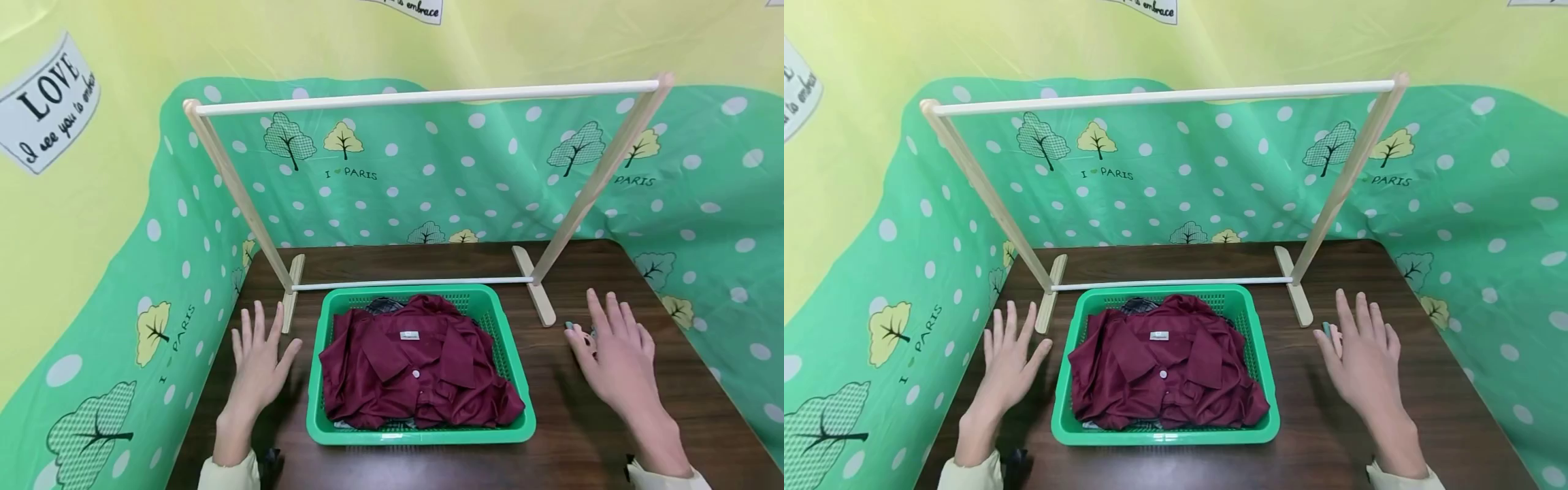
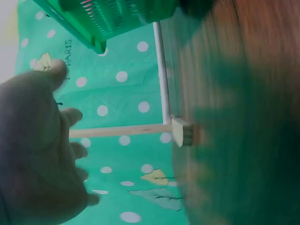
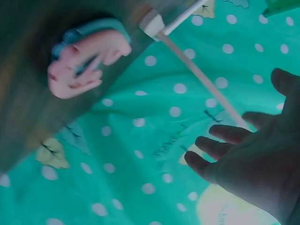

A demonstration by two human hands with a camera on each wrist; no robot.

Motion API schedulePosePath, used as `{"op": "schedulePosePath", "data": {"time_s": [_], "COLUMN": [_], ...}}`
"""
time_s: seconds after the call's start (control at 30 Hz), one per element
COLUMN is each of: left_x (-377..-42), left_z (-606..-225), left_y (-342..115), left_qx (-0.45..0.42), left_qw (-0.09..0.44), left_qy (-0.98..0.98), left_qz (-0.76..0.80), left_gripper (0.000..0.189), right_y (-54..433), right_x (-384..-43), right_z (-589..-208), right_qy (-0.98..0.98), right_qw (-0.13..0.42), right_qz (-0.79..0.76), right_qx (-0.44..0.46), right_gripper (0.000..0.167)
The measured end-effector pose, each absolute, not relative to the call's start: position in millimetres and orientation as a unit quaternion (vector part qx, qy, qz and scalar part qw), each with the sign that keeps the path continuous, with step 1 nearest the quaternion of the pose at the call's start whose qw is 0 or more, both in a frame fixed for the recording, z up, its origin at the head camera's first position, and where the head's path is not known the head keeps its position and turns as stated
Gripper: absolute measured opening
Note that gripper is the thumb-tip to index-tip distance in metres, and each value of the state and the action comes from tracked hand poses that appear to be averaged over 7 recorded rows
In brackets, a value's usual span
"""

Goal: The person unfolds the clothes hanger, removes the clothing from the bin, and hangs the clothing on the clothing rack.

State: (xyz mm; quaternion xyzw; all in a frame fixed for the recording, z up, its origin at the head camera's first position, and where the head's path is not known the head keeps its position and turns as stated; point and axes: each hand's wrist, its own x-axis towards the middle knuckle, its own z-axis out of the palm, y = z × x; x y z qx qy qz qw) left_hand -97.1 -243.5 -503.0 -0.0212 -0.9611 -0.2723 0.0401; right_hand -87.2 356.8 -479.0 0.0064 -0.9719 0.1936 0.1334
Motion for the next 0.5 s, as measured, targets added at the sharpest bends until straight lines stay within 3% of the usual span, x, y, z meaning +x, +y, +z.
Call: {"op": "schedulePosePath", "data": {"time_s": [0.23, 0.5], "left_x": [-90, -80], "left_z": [-523, -532], "left_y": [-237, -228], "left_qx": [-0.043, -0.073], "left_qw": [0.031, -0.022], "left_qy": [-0.917, -0.833], "left_qz": [-0.396, -0.548], "left_gripper": [0.07, 0.069], "right_y": [375, 396], "right_x": [-86, -85], "right_z": [-493, -506], "right_qy": [-0.95, -0.934], "right_qw": [0.163, 0.114], "right_qz": [0.264, 0.321], "right_qx": [-0.042, -0.107], "right_gripper": [0.079, 0.081]}}
